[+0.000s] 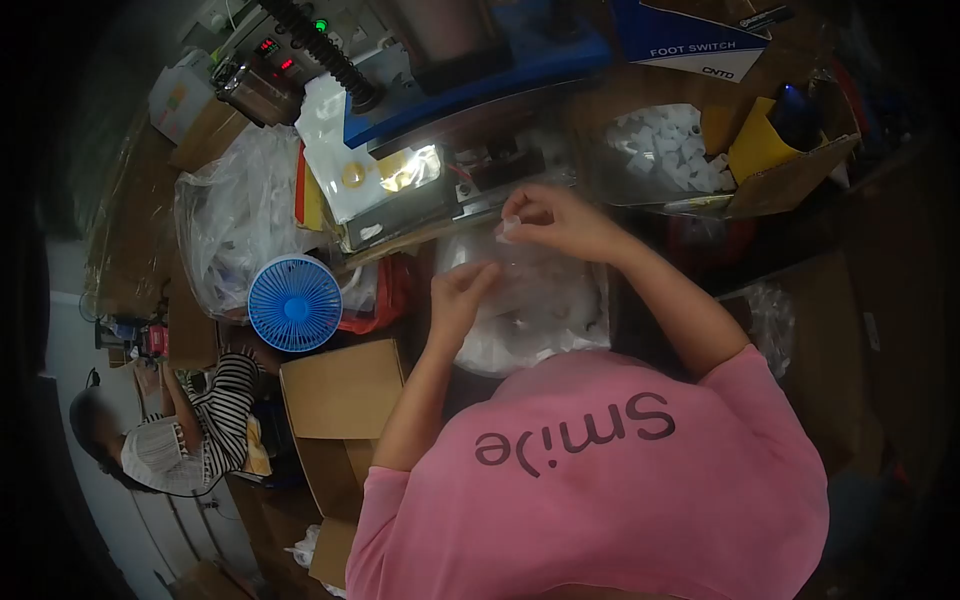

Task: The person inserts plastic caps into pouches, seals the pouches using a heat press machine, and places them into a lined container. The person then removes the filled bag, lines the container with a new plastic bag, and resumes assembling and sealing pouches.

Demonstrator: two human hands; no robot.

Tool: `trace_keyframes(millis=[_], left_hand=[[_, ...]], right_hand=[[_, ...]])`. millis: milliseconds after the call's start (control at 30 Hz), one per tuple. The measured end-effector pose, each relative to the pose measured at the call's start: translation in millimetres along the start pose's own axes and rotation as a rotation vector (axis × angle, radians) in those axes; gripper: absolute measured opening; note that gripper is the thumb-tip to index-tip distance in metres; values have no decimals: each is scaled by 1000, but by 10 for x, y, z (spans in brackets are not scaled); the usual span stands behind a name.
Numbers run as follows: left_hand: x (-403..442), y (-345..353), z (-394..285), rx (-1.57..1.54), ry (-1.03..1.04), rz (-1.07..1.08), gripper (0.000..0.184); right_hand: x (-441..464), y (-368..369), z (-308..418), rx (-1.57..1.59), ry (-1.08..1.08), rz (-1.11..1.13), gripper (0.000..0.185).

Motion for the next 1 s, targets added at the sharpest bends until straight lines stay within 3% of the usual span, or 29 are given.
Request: trace_keyframes(millis=[67, 100, 167, 200, 267, 300, 367, 467, 500, 567, 633, 667, 700, 767, 800, 933, 1000], left_hand=[[79, 35, -108, -46, -164, -30, 25], [134, 67, -208, -26, -152, -30, 25], [291, 132, -289, -275, -253, -67, 24], [387, 169, -301, -281, -249, -60, 24], [576, 194, -267, -329, -307, -86, 24], [649, 213, -242, -336, -300, -83, 24], [770, 263, -217, -596, -253, -42, 25], [732, 310, -317, -715, -216, -51, 27], [744, 245, -350, -713, -220, -54, 27], [818, -53, -398, 9, -214, -77, 32], [918, -426, -427, 98, 134, -224, 42], [976, -624, -414, 401, 97, -462, 49], [936, -689, -285, 417, 81, -471, 49], [802, -770, -87, 1025, 476, -743, 49], [663, -740, -81, 946, 453, -652, 40], [318, -924, -100, 951, 433, -679, 21], [190, -868, -280, 455, 403, -556, 13]], right_hand=[[9, -37, -6, -80, -77, -194, 45], [-14, -95, 19, -74, -97, -206, 45], [-88, -294, 86, -392, -188, -538, 37], [-161, -419, 156, -401, -186, -540, 37], [-345, -684, 272, -743, 68, -604, 31], [-412, -768, 257, -753, 64, -605, 31], [-531, -938, 184, -920, 257, -637, 26], [-632, -1003, -280, -1177, 132, -465, 21], [-611, -970, -289, -1173, 133, -463, 21], [-546, -862, -321, -1232, 63, -443, 17], [-533, -942, -383, -1058, 10, -495, 18], [-532, -968, -410, -897, -41, -557, 20], [-532, -934, -422, -874, -41, -548, 20], [-490, -951, -385, -643, -72, -712, 24], [-449, -1005, -380, -628, -82, -715, 24], [-492, -981, -285, -284, -81, -768, 23], [-459, -896, -175, -218, -27, -737, 21]])
Point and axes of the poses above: each hand's wrist, its own x-axis towards the middle knuckle, its own y-axis out of the palm, z = x × y, the point moved 1 cm from there along x, towards the middle knuckle, and after that the axes turned 10 degrees about -y, right-handed, at the moved point
